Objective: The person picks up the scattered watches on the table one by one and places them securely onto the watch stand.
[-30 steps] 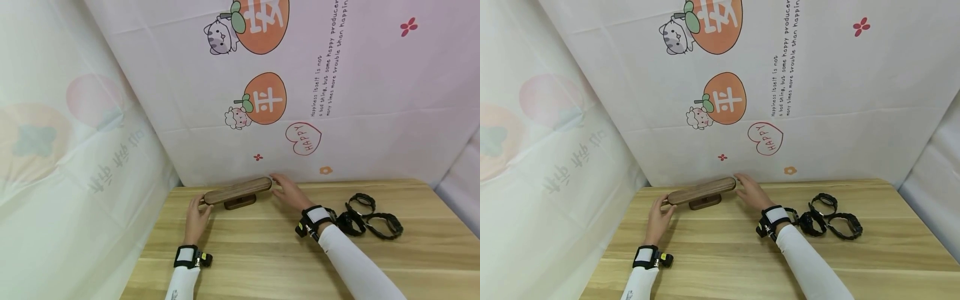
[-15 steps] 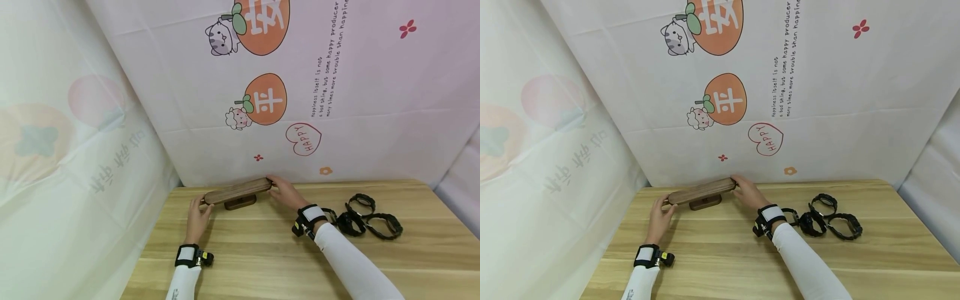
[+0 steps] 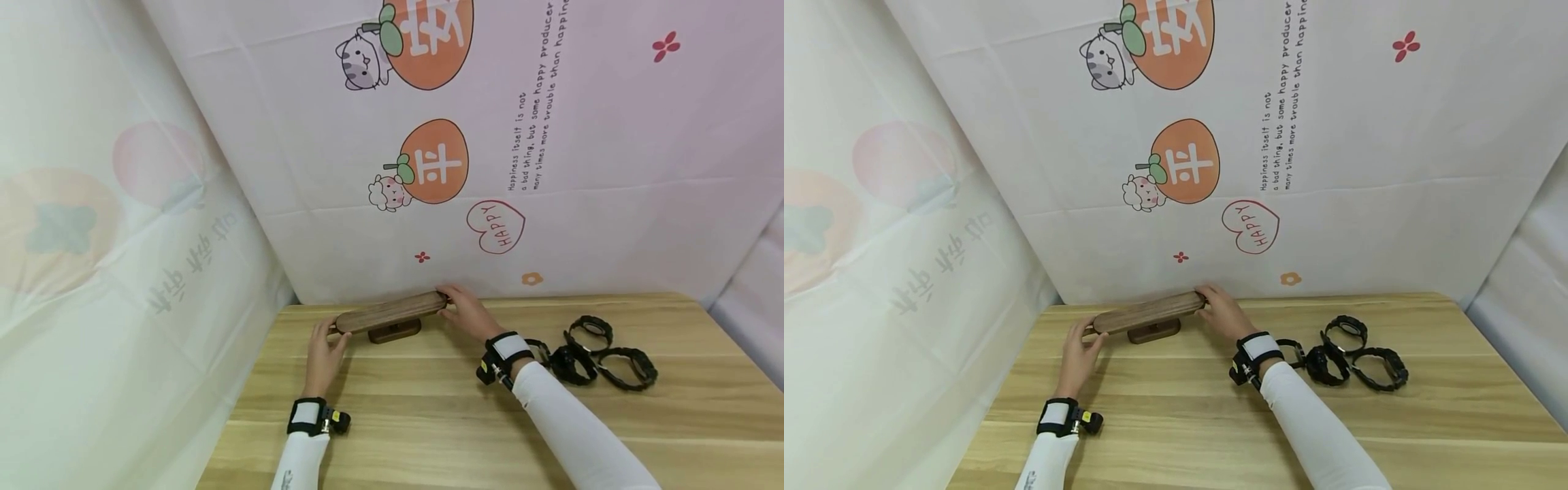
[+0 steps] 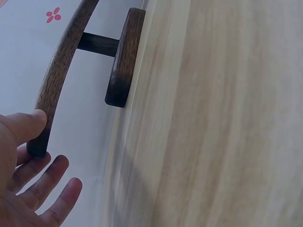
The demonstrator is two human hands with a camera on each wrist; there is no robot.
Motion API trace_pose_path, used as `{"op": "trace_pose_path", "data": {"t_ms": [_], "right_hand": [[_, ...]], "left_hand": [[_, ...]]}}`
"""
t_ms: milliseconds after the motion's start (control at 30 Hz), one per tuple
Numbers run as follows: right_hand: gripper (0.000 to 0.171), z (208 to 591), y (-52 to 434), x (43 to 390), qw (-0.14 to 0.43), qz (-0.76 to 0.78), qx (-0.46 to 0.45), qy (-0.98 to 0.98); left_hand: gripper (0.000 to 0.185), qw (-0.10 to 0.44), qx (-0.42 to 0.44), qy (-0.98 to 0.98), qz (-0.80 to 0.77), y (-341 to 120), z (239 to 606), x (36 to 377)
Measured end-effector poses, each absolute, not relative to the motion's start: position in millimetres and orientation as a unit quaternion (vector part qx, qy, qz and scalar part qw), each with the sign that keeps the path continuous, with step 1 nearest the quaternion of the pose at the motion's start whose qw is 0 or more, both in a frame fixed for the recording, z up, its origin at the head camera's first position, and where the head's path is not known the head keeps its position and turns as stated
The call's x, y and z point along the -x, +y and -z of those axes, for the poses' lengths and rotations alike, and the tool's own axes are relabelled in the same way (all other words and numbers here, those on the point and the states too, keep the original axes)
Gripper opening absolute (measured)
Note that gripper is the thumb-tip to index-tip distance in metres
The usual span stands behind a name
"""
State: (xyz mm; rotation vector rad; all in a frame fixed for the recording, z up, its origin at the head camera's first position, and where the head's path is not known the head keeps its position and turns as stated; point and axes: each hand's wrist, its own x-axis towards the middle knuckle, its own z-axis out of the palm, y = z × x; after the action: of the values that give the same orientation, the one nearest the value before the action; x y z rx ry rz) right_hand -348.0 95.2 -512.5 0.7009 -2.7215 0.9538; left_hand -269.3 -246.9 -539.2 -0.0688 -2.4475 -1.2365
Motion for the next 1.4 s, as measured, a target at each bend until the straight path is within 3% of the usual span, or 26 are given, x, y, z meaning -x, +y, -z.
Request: {"op": "trace_pose_path", "data": {"t_ms": [1400], "right_hand": [[0.055, 513.3, 152.5, 323.8, 0.129, -0.296, -0.217, -0.921]], "left_hand": [[0.051, 0.185, 0.057, -0.875, 0.444, -198.5, 542.4, 277.7]]}}
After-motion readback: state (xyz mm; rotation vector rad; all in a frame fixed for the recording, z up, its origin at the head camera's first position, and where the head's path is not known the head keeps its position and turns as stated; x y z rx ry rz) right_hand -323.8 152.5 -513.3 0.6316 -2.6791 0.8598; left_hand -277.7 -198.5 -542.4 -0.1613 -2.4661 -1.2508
